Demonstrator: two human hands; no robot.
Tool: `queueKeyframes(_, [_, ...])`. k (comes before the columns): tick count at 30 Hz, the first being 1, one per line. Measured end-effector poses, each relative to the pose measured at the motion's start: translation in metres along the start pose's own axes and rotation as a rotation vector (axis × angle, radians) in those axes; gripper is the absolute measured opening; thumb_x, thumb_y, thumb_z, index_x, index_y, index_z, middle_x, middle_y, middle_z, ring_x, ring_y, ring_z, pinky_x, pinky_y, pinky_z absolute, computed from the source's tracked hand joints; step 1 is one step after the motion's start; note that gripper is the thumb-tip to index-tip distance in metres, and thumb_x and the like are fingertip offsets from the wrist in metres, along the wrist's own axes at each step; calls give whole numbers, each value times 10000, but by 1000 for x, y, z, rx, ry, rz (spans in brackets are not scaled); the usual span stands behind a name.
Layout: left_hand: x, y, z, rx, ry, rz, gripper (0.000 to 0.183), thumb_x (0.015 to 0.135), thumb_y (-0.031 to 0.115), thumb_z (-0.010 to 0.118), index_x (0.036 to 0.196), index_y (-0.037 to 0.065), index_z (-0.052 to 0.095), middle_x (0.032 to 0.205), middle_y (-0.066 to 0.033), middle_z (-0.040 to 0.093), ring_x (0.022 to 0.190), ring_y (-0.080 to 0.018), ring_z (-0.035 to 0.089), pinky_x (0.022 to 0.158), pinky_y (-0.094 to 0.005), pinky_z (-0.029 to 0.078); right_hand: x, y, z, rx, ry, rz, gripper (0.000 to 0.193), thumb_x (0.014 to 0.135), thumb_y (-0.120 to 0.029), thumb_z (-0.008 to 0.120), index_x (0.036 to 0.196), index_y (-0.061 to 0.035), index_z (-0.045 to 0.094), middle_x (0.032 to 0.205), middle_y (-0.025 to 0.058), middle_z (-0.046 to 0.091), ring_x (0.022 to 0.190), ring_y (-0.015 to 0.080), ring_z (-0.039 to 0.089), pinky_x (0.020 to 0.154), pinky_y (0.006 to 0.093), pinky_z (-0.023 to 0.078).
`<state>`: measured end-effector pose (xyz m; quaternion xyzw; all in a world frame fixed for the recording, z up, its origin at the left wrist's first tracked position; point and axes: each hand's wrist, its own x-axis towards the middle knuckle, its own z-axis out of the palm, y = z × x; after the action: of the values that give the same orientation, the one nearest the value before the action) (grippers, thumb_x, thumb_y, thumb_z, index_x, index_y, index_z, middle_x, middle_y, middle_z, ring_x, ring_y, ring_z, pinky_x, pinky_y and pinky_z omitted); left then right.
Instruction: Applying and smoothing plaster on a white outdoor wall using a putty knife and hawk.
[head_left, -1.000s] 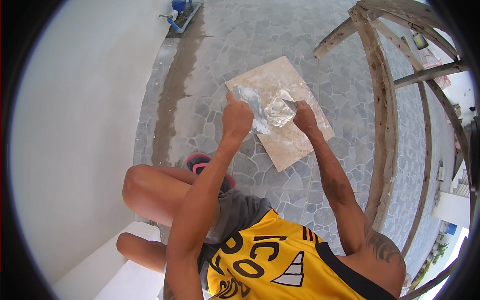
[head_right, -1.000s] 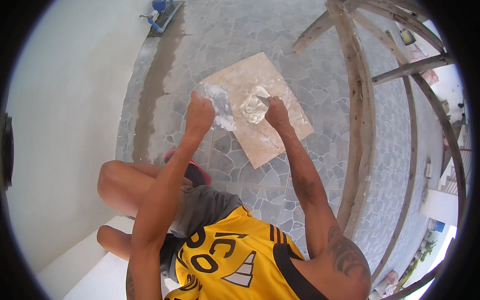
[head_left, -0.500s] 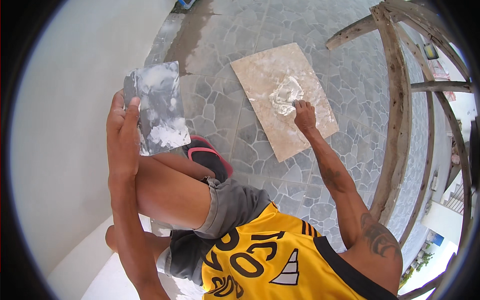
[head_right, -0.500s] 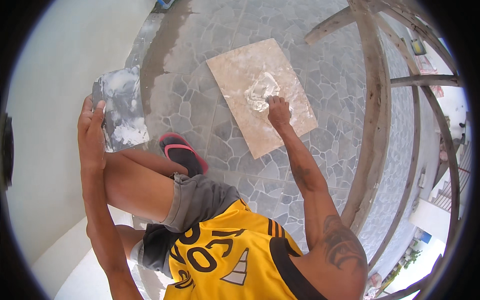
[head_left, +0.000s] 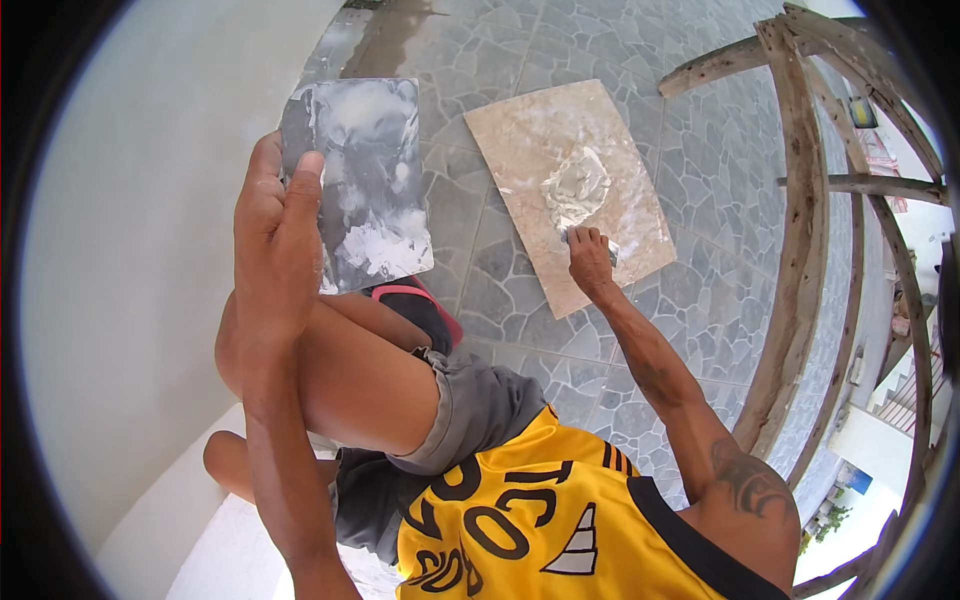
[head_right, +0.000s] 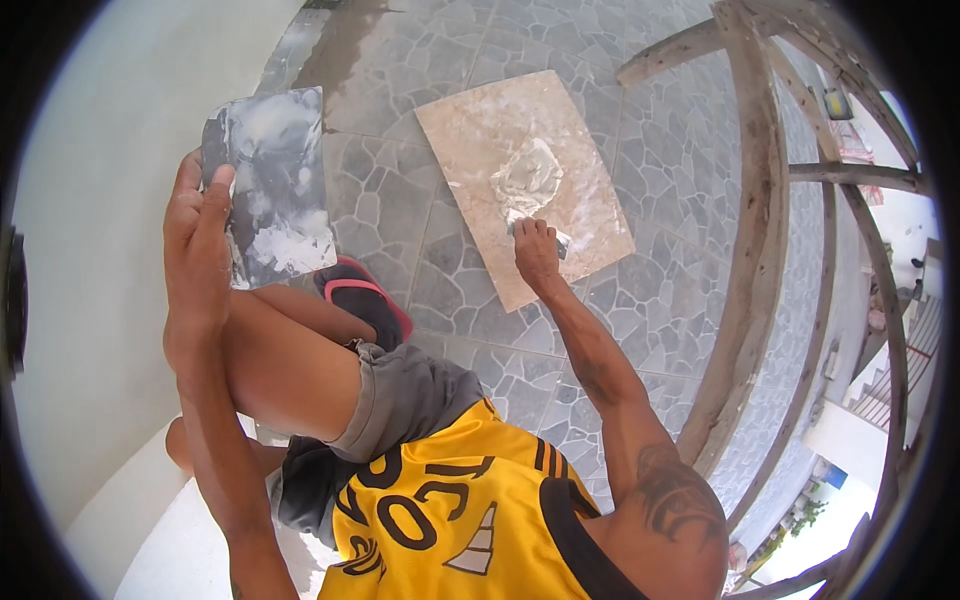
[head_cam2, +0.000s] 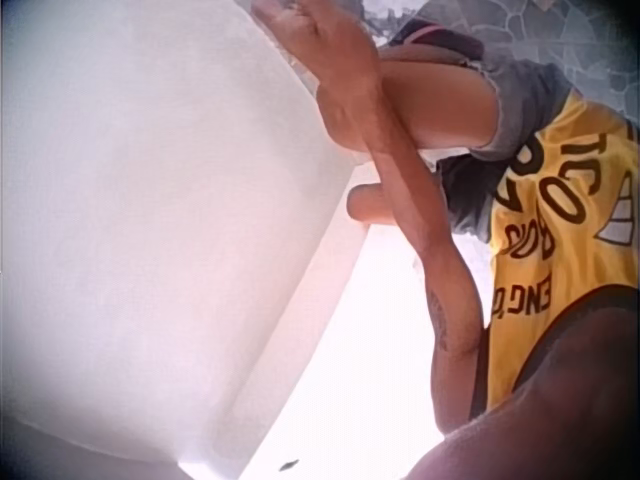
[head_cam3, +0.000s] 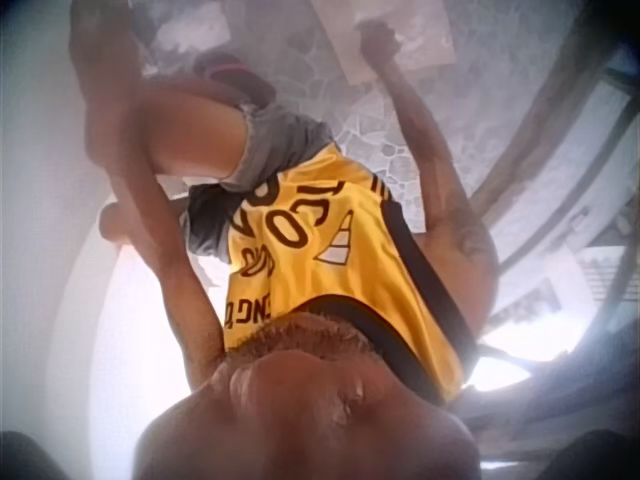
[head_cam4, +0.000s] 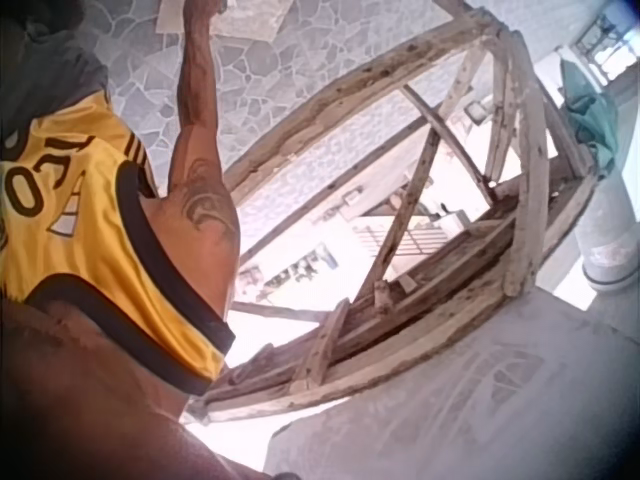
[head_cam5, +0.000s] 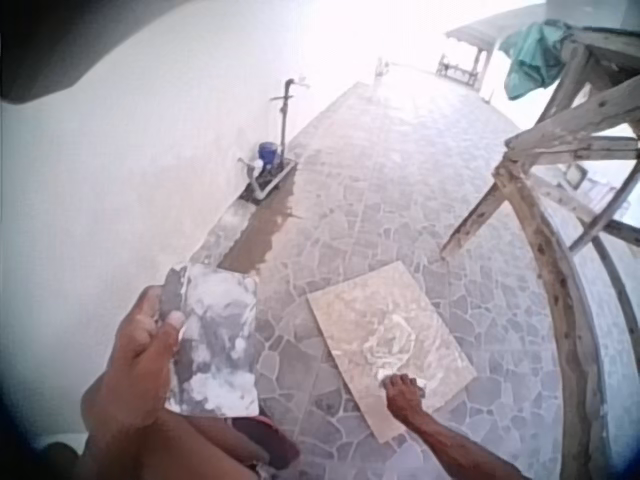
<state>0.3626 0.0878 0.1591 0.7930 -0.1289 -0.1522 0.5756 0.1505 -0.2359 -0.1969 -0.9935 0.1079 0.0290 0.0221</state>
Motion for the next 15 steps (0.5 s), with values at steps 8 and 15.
queueKeyframes(8, [2,-4,9,-12,104,19,427,1002,234,484,1301,-71,479,643,54,462,569,-14,369,489,-190,289,7,24,-9,2,-69,23,400,703,25,606,1101,-16,586,1059,114,582,1014,323,532,837,441,433])
queueKeyframes(15, [5,-4,14,-148,167,134,520,986,266,506,1322,-125,436,628,52,429,596,-40,395,525,-201,330,17,40,-7,-61,-152,11,338,717,8,604,1052,-38,599,1032,115,582,1005,316,547,845,444,439])
